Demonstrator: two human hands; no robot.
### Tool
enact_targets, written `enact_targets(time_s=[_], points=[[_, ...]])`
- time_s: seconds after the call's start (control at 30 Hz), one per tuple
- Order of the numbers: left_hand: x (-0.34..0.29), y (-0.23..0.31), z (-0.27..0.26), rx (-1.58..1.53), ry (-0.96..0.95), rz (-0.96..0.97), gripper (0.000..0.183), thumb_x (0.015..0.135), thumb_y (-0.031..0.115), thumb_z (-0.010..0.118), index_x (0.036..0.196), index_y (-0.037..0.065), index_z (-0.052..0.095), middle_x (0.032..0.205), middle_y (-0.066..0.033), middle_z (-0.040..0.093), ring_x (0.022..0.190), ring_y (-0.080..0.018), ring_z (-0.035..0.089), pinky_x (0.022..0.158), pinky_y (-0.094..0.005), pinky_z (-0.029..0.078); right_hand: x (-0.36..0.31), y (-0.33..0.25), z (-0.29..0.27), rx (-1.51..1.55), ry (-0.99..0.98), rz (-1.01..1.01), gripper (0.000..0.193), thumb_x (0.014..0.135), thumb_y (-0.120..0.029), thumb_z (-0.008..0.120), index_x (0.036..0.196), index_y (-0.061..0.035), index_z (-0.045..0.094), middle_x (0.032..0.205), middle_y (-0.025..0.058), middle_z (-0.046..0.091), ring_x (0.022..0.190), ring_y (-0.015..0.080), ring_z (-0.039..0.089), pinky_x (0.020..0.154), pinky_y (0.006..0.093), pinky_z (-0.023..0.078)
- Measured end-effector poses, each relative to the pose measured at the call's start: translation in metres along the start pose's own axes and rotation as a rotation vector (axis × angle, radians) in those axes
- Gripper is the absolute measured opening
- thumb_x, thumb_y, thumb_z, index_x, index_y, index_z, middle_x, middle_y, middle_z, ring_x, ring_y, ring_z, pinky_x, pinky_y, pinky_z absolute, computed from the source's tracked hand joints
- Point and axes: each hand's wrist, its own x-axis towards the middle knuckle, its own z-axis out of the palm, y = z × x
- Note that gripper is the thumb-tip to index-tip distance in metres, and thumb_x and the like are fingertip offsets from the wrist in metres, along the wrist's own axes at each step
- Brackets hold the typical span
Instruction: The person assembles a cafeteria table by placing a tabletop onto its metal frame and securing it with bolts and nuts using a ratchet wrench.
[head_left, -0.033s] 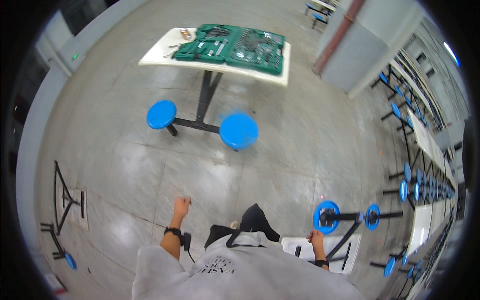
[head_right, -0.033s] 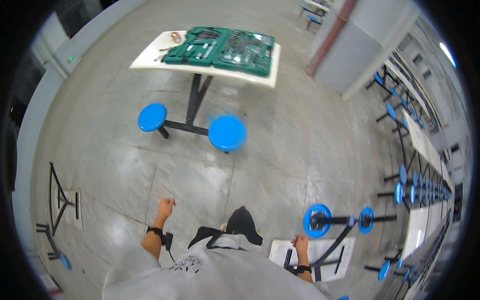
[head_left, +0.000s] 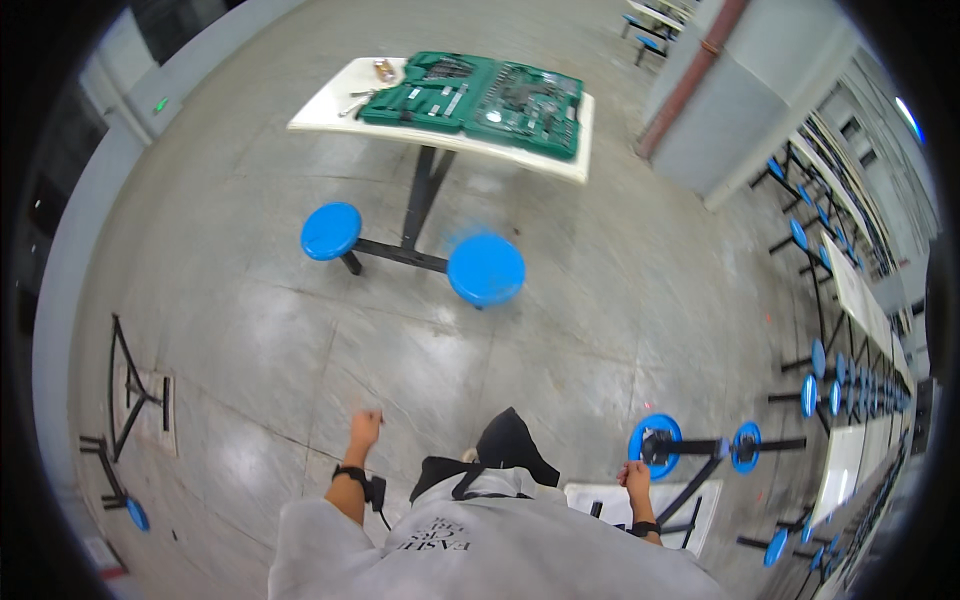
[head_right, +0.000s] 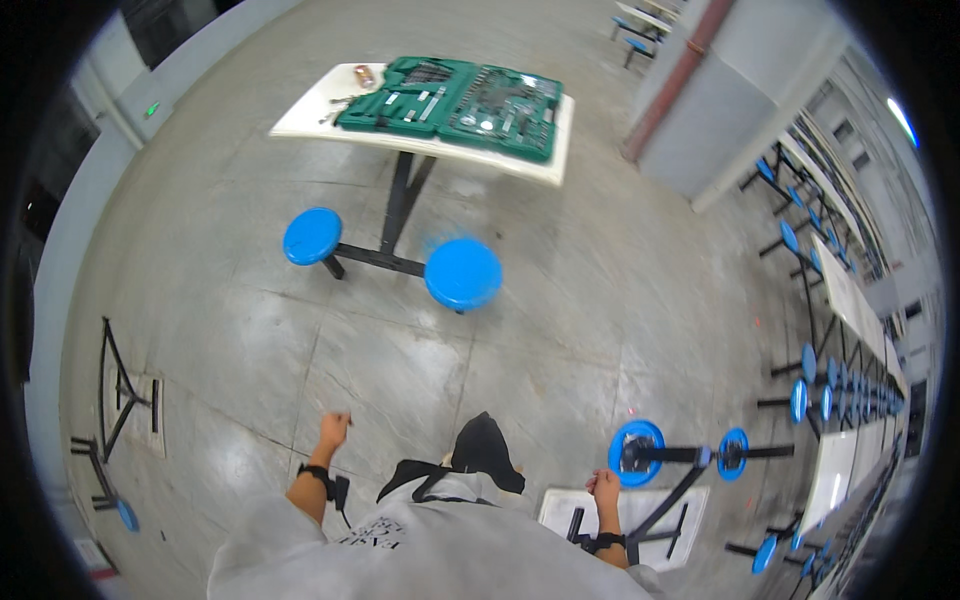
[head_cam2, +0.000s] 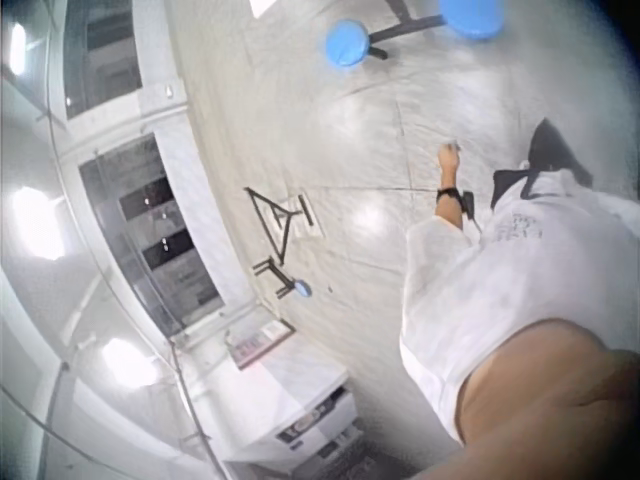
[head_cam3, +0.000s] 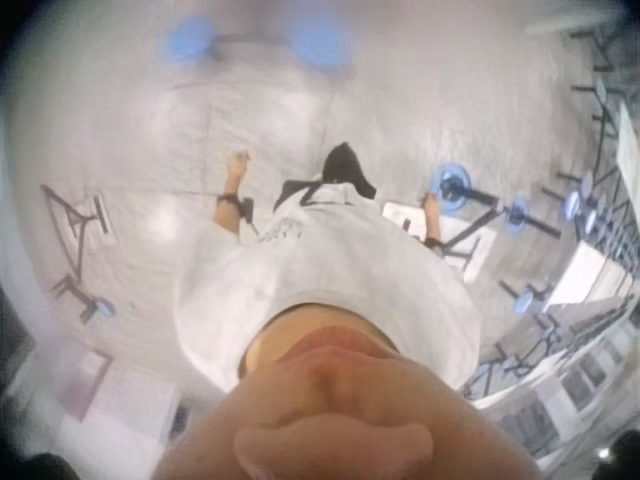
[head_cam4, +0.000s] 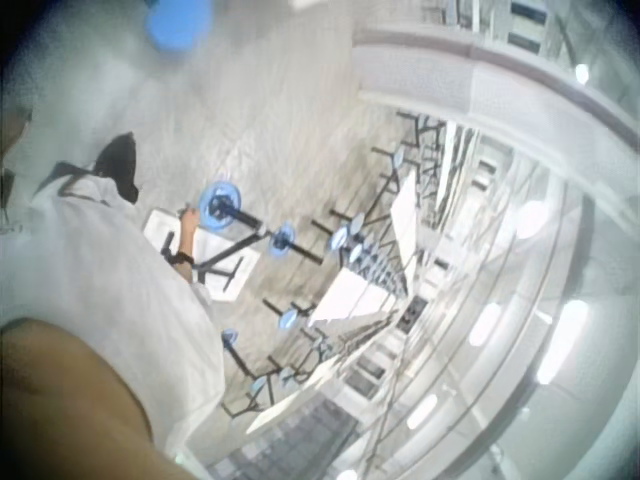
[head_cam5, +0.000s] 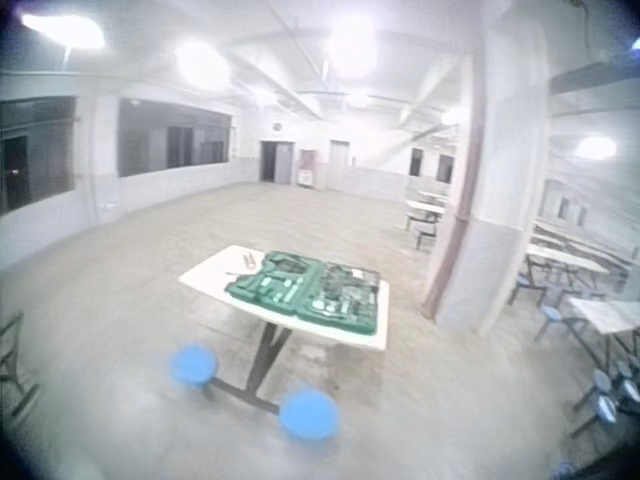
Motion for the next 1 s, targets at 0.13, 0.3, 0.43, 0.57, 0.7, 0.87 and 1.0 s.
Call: enact_targets(time_s=[0.13, 0.3, 0.43, 0.57, 0.7, 0.87, 1.0], points=[[-0.08, -0.134, 0.047, 0.099, -0.108, -0.38, 0.032, 0.076, 0.029, 0.049, 0.072, 0.001, 0.063, 0.067, -0.0221, 0.059, 0.06, -0.0356, 0.057, 0.062, -0.0434, 0.046, 0.055, -0.078, 0.055, -0.145, -0.168, -0.046, 0.023, 0.084, -0.01, 0.039, 0.091, 0.0056, 0.054, 0.06, 0.013, 0.059, 0.046, 0.0148, 0.055, 0.04, 0.0236, 0.041], [-0.086, -0.101, 0.021, -0.443, -0.154, -1.097, 0.022, 0.072, 0.002, 0.054, 0.093, -0.001, 0.056, 0.074, -0.0155, 0.06, 0.057, -0.0277, 0.061, 0.046, -0.0408, 0.052, 0.127, -0.111, 0.138, -0.31, -0.446, 0.12, 0.027, 0.077, -0.004, 0.044, 0.098, 0.0105, 0.054, 0.072, 0.0176, 0.063, 0.057, 0.0197, 0.062, 0.049, 0.0267, 0.047], [-0.012, -0.099, -0.004, -0.271, -0.083, -0.95, 0.026, 0.07, 0.006, 0.058, 0.096, 0.005, 0.058, 0.074, -0.0152, 0.062, 0.065, -0.0237, 0.063, 0.054, -0.0356, 0.052, 0.158, -0.222, 0.234, -0.79, -0.71, -0.046, 0.023, 0.078, -0.017, 0.049, 0.081, 0.0029, 0.061, 0.066, 0.012, 0.063, 0.054, 0.0168, 0.061, 0.048, 0.0264, 0.047], [0.144, -0.061, -0.097, 0.076, -0.25, -0.512, 0.03, 0.074, 0.03, 0.049, 0.069, 0.006, 0.065, 0.06, -0.014, 0.061, 0.066, -0.0264, 0.062, 0.063, -0.0354, 0.048, 0.255, -0.248, 0.317, -0.561, -0.669, 0.01, 0.033, 0.08, -0.025, 0.05, 0.057, -0.0035, 0.06, 0.053, 0.0062, 0.058, 0.047, 0.0141, 0.056, 0.046, 0.0258, 0.043], [0.314, -0.015, -0.145, 0.127, 0.15, -0.308, 0.035, 0.083, 0.028, 0.042, 0.078, -0.001, 0.059, 0.075, -0.0239, 0.058, 0.075, -0.0394, 0.056, 0.067, -0.046, 0.043, 0.288, -0.367, 0.389, -0.265, -0.591, -0.24, 0.025, 0.084, -0.023, 0.051, 0.076, -0.0017, 0.061, 0.066, 0.0055, 0.061, 0.054, 0.0105, 0.053, 0.049, 0.0227, 0.041], [0.57, 0.037, -0.211, 0.088, 0.289, 0.086, 0.022, 0.078, 0.012, 0.051, 0.097, 0.0, 0.051, 0.084, -0.0223, 0.057, 0.081, -0.0379, 0.055, 0.072, -0.0419, 0.044, 0.298, -0.423, 0.417, -0.031, -0.298, -0.114, 0.021, 0.085, -0.021, 0.049, 0.083, -0.0024, 0.059, 0.071, 0.0044, 0.06, 0.059, 0.0096, 0.055, 0.054, 0.0218, 0.043], [0.776, 0.061, -0.275, 0.153, 0.35, 0.337, 0.03, 0.076, 0.017, 0.056, 0.096, -0.004, 0.051, 0.088, -0.0213, 0.055, 0.083, -0.0357, 0.053, 0.075, -0.0429, 0.042, 0.241, -0.357, 0.406, -0.221, 0.025, -0.099, 0.024, 0.085, -0.024, 0.049, 0.08, -0.0026, 0.058, 0.064, 0.0066, 0.06, 0.055, 0.0103, 0.055, 0.05, 0.0216, 0.042]])
